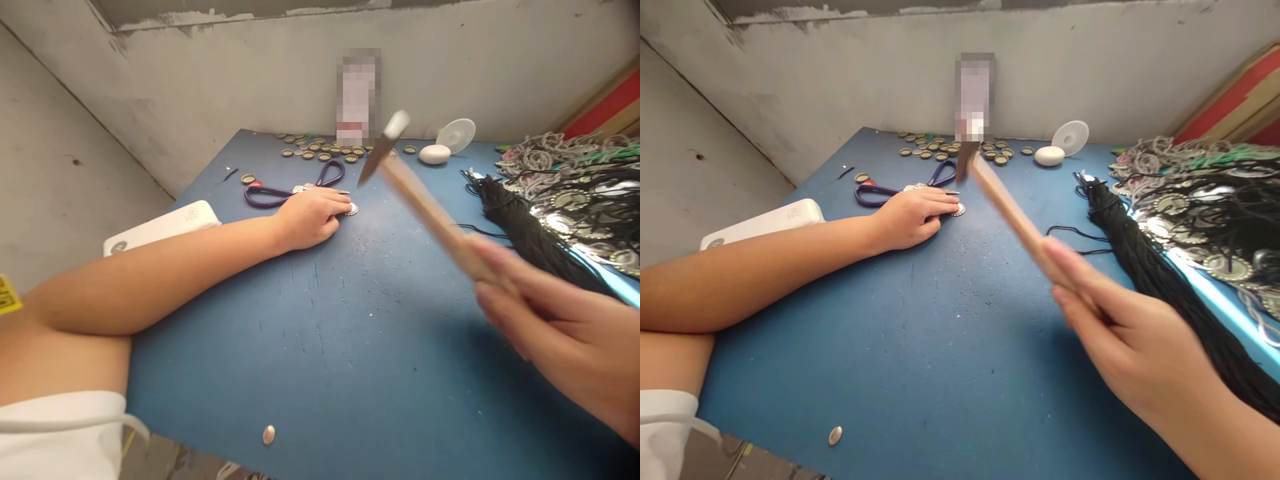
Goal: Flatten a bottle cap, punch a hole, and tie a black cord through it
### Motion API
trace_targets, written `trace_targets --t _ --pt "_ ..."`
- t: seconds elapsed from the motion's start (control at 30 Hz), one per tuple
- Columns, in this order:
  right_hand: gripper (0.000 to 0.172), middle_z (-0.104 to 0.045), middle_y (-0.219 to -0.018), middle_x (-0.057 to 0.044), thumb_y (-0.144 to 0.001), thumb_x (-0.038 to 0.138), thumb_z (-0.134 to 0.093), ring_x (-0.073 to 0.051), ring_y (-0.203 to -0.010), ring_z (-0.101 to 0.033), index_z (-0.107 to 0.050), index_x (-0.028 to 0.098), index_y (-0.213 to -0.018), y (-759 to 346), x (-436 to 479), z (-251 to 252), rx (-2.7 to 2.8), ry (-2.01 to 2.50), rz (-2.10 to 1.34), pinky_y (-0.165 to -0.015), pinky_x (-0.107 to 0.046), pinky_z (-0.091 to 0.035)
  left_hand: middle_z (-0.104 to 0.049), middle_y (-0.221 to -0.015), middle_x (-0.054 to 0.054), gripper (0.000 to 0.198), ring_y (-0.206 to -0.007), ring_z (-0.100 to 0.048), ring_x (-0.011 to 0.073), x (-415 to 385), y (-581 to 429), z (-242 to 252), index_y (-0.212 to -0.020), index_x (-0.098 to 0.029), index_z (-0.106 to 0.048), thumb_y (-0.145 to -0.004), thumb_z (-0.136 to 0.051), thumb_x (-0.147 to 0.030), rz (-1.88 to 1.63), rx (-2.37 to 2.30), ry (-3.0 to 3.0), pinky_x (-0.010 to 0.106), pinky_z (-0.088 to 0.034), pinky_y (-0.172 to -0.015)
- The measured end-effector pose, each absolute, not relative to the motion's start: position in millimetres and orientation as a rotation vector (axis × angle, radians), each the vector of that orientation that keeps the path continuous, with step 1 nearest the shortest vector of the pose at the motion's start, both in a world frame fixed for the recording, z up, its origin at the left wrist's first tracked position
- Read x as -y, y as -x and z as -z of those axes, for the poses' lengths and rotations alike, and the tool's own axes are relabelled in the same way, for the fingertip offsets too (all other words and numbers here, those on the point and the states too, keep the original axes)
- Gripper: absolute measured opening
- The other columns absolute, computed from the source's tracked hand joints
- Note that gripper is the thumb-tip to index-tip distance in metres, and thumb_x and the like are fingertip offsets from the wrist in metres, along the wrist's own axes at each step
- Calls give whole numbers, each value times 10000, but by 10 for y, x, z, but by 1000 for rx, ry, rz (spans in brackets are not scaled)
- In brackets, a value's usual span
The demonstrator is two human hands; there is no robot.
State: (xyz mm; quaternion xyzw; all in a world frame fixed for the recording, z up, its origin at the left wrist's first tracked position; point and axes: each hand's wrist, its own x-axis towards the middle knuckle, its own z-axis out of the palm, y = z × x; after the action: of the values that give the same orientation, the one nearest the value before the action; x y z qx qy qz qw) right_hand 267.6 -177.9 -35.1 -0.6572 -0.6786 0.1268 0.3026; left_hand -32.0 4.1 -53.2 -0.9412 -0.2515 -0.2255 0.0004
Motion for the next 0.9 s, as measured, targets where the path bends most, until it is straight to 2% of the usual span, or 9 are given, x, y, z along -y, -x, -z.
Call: trace_targets --t 0.1,0.13,0.2,0.3,0.43,0.5,0.67,0.8,0.9 --pt "541 -811 -828 -35 -806 524 -610 -285 -746 -779 -769 302 -1273 -2660 1750 322 1813 1744 -500 -682 -430 -668 -783 -1172 72 394 -1152 -727 244 -47 319 536 -1065 -177 -780 -821 -500 -49 704 766 2943 385 -588 -1038" --pt "537 -753 -686 -16 -805 518 -619 -254 -612 -728 -769 303 -1273 -2647 1756 313 1772 1737 -507 -603 -407 -647 -784 -1170 72 394 -1151 -727 245 -47 319 537 -1069 -176 -780 -823 -499 -50 699 762 2936 384 -589 -1035" --pt "545 -623 -553 31 -821 479 -647 -188 -445 -575 -725 330 -1339 -2618 1783 300 1630 1715 -463 -457 -348 -552 -785 -1172 65 411 -1155 -726 242 -46 319 537 -1100 -176 -774 -829 -493 -48 691 758 2926 379 -591 -1032" --pt "557 -587 -560 55 -826 460 -661 -145 -411 -469 -687 379 -1376 -2590 1800 285 1497 1732 -383 -387 -307 -430 -787 -1159 50 425 -1151 -726 232 -44 317 538 -1113 -187 -771 -828 -491 -42 694 761 2921 371 -591 -1029" --pt "626 -581 -533 37 -743 570 -622 -140 -371 -418 -764 280 -1279 -2595 1737 271 1671 1828 -565 -344 -320 -367 -785 -1160 51 400 -1147 -723 227 -34 316 538 -1085 -196 -774 -825 -511 -43 703 779 2923 369 -583 -1045" --pt "655 -560 -531 41 -755 575 -608 -142 -378 -421 -741 266 -1317 -2605 1714 274 1644 1823 -527 -355 -320 -366 -769 -1210 73 403 -1179 -709 232 -23 317 537 -1115 -178 -765 -835 -508 -43 704 787 2929 376 -571 -1065" --pt "580 -518 -535 65 -779 511 -656 -138 -404 -433 -720 358 -1335 -2647 1710 288 1553 1776 -480 -358 -300 -396 -731 -1248 136 397 -1188 -690 275 11 319 528 -1174 -151 -746 -864 -512 -69 665 880 2875 435 -575 -1022" --pt "616 -541 -532 67 -770 534 -647 -144 -383 -433 -702 367 -1360 -2669 1736 294 1563 1813 -592 -320 -307 -399 -740 -1261 101 414 -1213 -685 253 0 323 524 -1166 -167 -744 -847 -508 -50 694 837 2893 418 -557 -1070" --pt "559 -533 -540 68 -815 492 -669 -141 -411 -458 -687 412 -1368 -2654 1791 304 1539 1749 -482 -352 -296 -424 -764 -1234 76 441 -1207 -700 233 -24 329 532 -1165 -168 -751 -834 -493 -30 704 759 2948 383 -564 -1078"
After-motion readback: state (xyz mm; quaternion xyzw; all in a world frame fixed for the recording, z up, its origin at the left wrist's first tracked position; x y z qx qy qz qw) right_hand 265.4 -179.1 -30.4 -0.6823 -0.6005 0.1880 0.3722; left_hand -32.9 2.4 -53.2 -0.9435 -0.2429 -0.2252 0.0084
